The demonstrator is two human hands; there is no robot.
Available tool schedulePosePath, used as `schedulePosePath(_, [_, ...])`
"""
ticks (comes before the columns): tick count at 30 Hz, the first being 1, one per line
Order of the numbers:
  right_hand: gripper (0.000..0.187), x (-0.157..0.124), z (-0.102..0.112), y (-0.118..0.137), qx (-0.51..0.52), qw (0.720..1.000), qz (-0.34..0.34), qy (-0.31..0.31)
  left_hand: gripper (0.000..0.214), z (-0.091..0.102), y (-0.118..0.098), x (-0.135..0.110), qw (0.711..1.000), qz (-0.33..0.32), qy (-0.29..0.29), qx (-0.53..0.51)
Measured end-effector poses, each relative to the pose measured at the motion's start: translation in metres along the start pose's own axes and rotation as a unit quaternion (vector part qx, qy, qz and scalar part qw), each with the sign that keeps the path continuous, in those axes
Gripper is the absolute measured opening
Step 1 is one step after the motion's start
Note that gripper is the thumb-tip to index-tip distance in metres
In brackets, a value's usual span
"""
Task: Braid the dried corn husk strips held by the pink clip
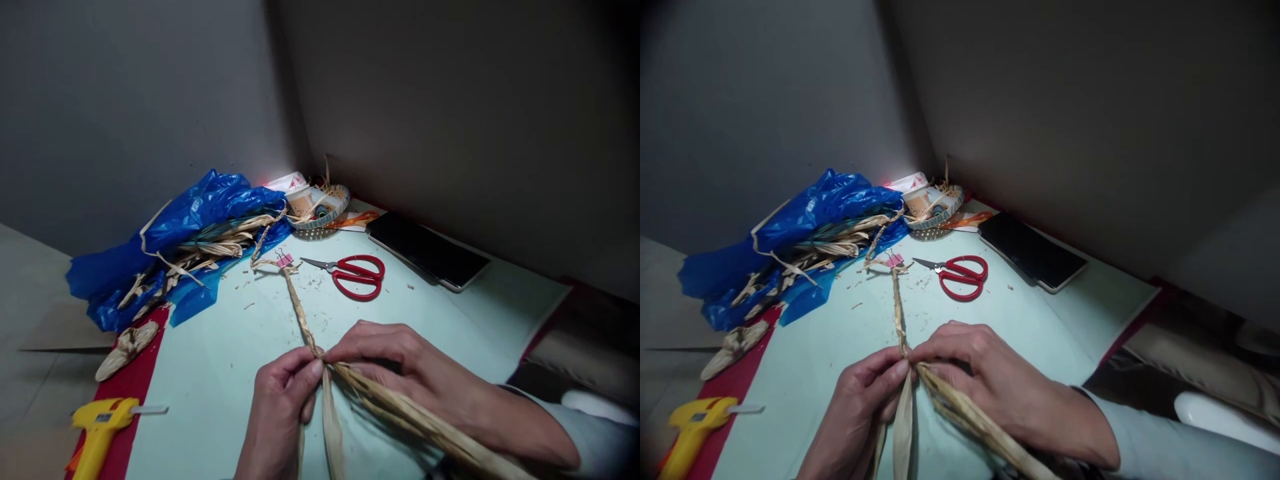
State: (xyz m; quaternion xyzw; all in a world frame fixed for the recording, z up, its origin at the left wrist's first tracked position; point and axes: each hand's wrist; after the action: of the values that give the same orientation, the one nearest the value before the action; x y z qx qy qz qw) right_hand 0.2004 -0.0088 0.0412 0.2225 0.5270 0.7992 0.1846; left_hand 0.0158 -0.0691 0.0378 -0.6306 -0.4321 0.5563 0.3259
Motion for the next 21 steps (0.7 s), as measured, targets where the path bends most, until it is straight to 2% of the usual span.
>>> schedulePosePath(5, [0.027, 0.008, 0.018, -0.007, 0.002, 0.997, 0.041, 0.064, 0.024, -0.001, -0.002, -0.002, 1.000, 0.003, 0.009, -0.016])
schedulePosePath(8, [0.026, 0.017, 0.030, -0.007, 0.032, 0.993, 0.026, 0.107, 0.026, -0.002, -0.002, -0.002, 1.000, 0.002, 0.007, -0.020])
schedulePosePath(11, [0.024, 0.026, 0.035, -0.004, 0.034, 0.992, -0.006, 0.125, 0.028, -0.001, -0.002, 0.000, 1.000, 0.002, 0.010, -0.013])
schedulePosePath(13, [0.021, 0.032, 0.032, -0.002, -0.010, 0.994, -0.026, 0.104, 0.028, -0.001, -0.002, 0.001, 1.000, -0.001, 0.010, -0.007])
schedulePosePath(16, [0.019, 0.037, 0.019, 0.000, -0.111, 0.993, -0.039, 0.024, 0.028, -0.001, -0.001, 0.002, 1.000, -0.010, 0.005, 0.009])
schedulePosePath(18, [0.017, 0.037, 0.009, -0.001, -0.165, 0.986, -0.026, -0.023, 0.027, -0.001, 0.001, 0.002, 1.000, -0.016, 0.003, 0.019])
schedulePosePath(21, [0.013, 0.036, -0.002, -0.005, -0.211, 0.976, 0.012, -0.057, 0.025, -0.001, 0.004, 0.003, 0.999, -0.022, 0.004, 0.029])
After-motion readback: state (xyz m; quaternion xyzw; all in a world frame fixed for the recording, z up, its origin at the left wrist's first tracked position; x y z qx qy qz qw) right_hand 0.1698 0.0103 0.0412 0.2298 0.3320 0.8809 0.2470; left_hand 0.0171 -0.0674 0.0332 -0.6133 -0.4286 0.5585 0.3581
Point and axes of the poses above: each hand's wrist, its own x-axis towards the middle knuckle, its own z-axis out of the back of the hand, y = z × x, and after that the axes turned 10 degrees about y, right-handed
